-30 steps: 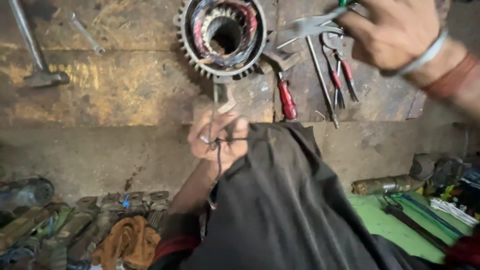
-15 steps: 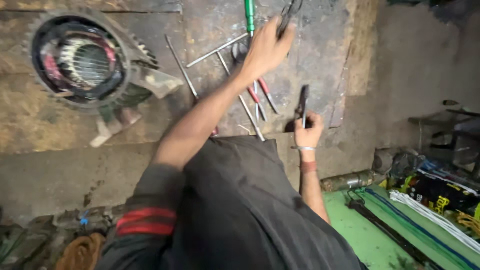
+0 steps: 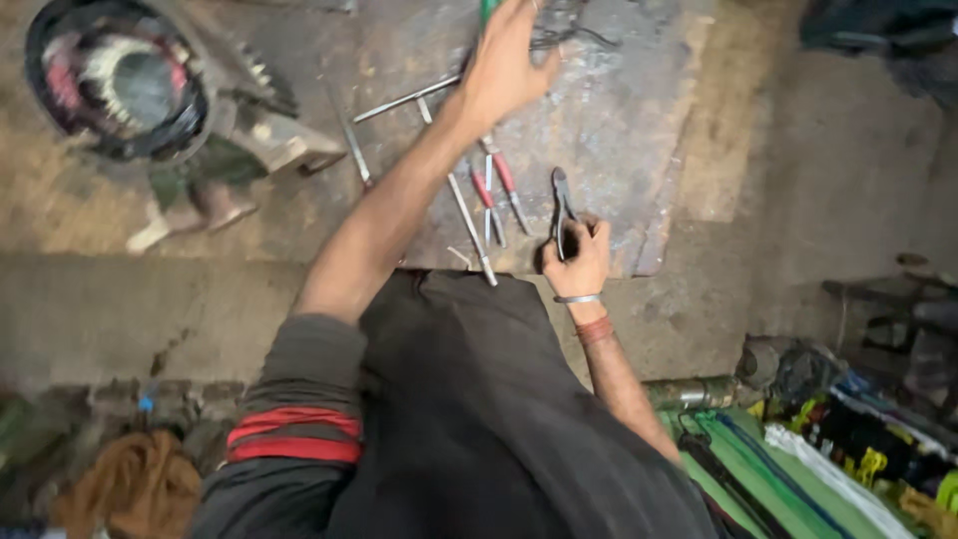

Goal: The person disassembles an electric motor on a workbench. They unscrew fasteners with a screwdriver, detach a cylindrical capacitor with yellow wires, separate the motor housing, pull the stator windings out of the gear-like casing, and use pliers to cut and pull out old wires from the assembly.

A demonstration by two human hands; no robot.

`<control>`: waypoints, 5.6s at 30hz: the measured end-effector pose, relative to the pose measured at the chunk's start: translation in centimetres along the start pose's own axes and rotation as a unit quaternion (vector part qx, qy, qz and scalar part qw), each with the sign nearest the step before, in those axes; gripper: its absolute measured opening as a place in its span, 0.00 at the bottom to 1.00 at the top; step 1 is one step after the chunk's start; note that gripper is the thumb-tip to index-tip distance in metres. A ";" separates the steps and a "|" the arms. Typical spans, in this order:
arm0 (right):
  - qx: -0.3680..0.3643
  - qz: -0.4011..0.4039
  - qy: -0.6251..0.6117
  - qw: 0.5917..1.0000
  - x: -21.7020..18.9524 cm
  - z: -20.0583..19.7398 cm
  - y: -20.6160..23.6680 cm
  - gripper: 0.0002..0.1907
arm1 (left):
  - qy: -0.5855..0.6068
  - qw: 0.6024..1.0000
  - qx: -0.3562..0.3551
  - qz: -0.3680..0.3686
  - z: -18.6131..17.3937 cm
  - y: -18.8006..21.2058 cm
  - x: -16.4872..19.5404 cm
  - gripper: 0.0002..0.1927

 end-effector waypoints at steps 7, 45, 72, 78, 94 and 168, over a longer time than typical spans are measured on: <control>-0.068 -0.093 0.094 0.989 -1.3 0.9 -3.3 0.22 | 0.155 0.959 -0.182 -0.152 -21.2 13.3 7.8 0.18; -0.071 0.083 -0.603 0.790 -23.4 21.1 -22.7 0.34 | -0.189 0.973 -0.121 0.048 -42.8 13.7 -2.4 0.26; 0.277 0.087 -0.331 0.898 -20.5 2.7 -1.0 0.13 | -0.223 0.963 0.121 -0.089 -37.0 17.0 -1.1 0.33; 0.440 -0.086 -0.582 0.679 -27.9 -6.6 -3.3 0.17 | -0.226 0.972 -0.058 0.038 -40.5 14.3 -1.6 0.32; 0.400 -0.170 -0.451 0.780 -36.6 -1.6 -11.3 0.25 | -0.120 0.989 -0.077 0.046 -40.2 12.4 -3.0 0.24; 0.009 -0.159 -0.133 0.978 -18.2 12.9 -3.5 0.19 | -0.382 0.914 -0.023 -0.137 -38.7 6.5 -2.0 0.43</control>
Point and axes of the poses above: each hand's wrist, its own y-axis away from the middle knuckle, its own z-axis out of the palm, x = y × z, the point moved 3 cm from there along -y, towards the middle knuckle, and after that the axes turned 12 degrees about -z, right-handed, at the moved point
